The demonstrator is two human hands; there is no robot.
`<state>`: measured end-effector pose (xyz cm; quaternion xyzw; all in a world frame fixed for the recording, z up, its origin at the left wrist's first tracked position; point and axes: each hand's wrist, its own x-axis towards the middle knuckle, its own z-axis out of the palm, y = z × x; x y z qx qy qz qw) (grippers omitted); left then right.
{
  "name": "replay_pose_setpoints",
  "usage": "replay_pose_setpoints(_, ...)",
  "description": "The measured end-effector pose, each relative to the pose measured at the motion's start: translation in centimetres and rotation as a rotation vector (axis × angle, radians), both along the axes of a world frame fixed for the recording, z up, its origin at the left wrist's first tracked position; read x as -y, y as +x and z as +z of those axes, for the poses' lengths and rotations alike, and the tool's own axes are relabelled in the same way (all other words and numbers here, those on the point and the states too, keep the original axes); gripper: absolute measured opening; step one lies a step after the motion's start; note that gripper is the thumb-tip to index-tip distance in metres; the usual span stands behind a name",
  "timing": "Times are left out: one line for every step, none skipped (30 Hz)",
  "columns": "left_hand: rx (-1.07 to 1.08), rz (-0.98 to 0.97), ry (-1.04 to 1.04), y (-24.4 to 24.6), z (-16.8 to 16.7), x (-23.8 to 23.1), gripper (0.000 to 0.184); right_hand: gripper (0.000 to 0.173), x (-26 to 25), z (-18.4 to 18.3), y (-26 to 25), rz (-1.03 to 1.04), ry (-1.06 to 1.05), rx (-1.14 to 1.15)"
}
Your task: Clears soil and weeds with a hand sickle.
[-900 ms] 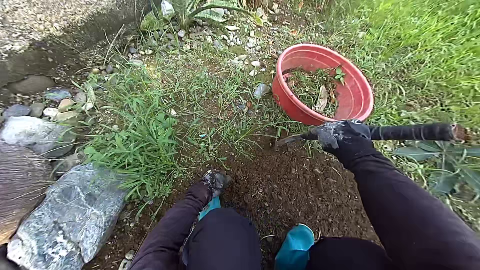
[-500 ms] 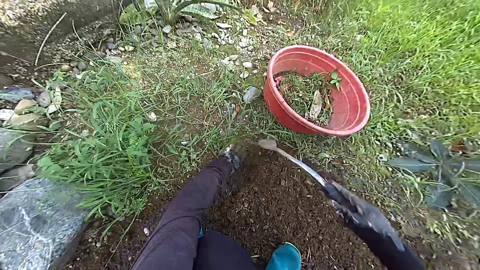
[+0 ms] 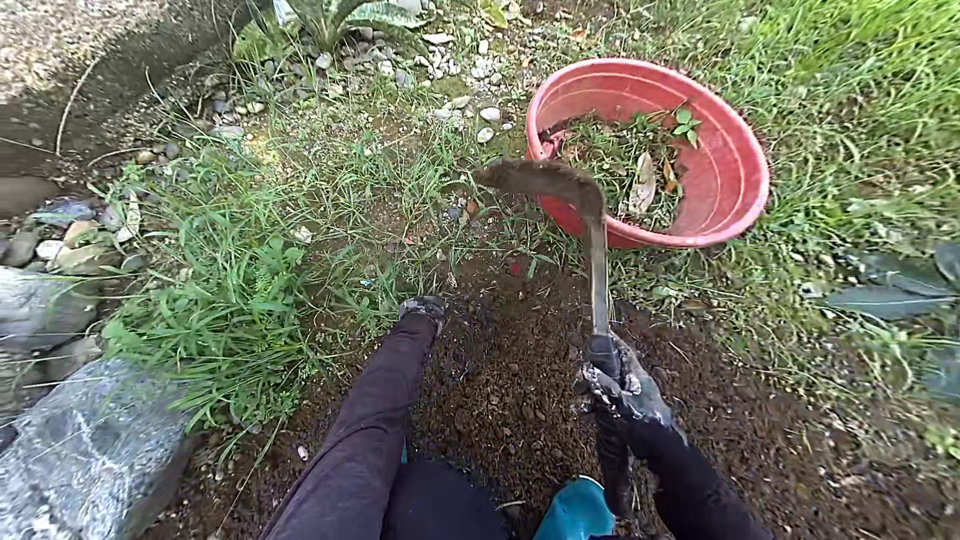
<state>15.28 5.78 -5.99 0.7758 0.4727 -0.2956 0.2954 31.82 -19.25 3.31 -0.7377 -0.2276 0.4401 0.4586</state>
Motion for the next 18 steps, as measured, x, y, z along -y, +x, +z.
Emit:
replay_pose_setpoints(-0.006, -0.011, 0.005, 0.0, 0.0, 0.1, 0.037, 0.087, 0.0, -0.8, -0.3, 0.039, -0.045, 0.017)
replay_pose_setpoints(-0.010, -0.025, 0.009, -0.1, 0.0, 0.2, 0.037, 0.081, 0.2, -2.0, -0.3, 0.103, -0.135, 0.024)
replay_pose_setpoints(-0.015, -0.045, 0.013, -0.2, 0.0, 0.4, 0.038, 0.077, 0.7, -3.5, -0.1, 0.176, -0.255, 0.022)
replay_pose_setpoints(-0.014, -0.054, 0.017, -0.3, 0.0, 0.5, 0.038, 0.077, 1.3, -5.1, 0.3, 0.234, -0.375, 0.027)
replay_pose_setpoints(-0.007, -0.055, 0.021, -0.5, -0.1, 0.6, 0.039, 0.078, 1.7, -6.2, 0.5, 0.268, -0.453, 0.038)
replay_pose_setpoints(0.005, -0.054, 0.022, -0.6, 0.0, 0.6, 0.039, 0.079, 2.1, -6.7, 0.7, 0.256, -0.467, 0.043)
replay_pose_setpoints(0.018, -0.044, 0.020, -0.8, 0.2, 0.6, 0.040, 0.079, 2.2, -6.3, 0.7, 0.223, -0.446, 0.027)
replay_pose_setpoints(0.023, -0.036, 0.012, -1.1, 0.4, 0.7, 0.041, 0.078, 2.2, -5.3, 0.4, 0.184, -0.413, -0.006)
replay_pose_setpoints(0.027, -0.034, 0.008, -1.4, 0.5, 0.9, 0.041, 0.077, 2.4, -4.2, 0.2, 0.142, -0.374, -0.029)
replay_pose_setpoints(0.035, -0.037, 0.005, -1.5, 0.4, 0.9, 0.041, 0.078, 2.7, -3.2, 0.3, 0.098, -0.322, -0.029)
replay_pose_setpoints(0.058, -0.037, 0.003, -1.5, 0.2, 0.9, 0.041, 0.080, 3.1, -2.6, 0.7, 0.059, -0.268, -0.002)
replay_pose_setpoints(0.085, -0.032, -0.010, -1.6, 0.2, 1.0, 0.041, 0.081, 3.5, -2.1, 1.1, 0.024, -0.222, 0.035)
replay_pose_setpoints(0.114, -0.024, -0.029, -1.8, 0.6, 1.5, 0.040, 0.080, 3.8, -1.7, 1.5, -0.008, -0.191, 0.065)
replay_pose_setpoints(0.153, -0.014, -0.050, -2.2, 1.3, 2.4, 0.041, 0.079, 4.2, -1.4, 1.8, -0.035, -0.176, 0.081)
replay_pose_setpoints(0.195, 0.007, -0.069, -2.9, 2.4, 3.5, 0.042, 0.078, 4.6, -1.1, 2.0, -0.056, -0.176, 0.092)
replay_pose_setpoints(0.238, 0.039, -0.077, -3.9, 3.5, 4.5, 0.043, 0.077, 4.9, -1.1, 1.9, -0.073, -0.171, 0.094)
replay_pose_setpoints(0.293, 0.072, -0.060, -4.9, 4.6, 4.9, 0.043, 0.077, 5.2, -1.3, 1.8, -0.086, -0.165, 0.099)
replay_pose_setpoints(0.373, 0.104, -0.014, -5.7, 6.0, 4.7, 0.042, 0.076, 5.2, -1.4, 1.8, -0.096, -0.159, 0.111)
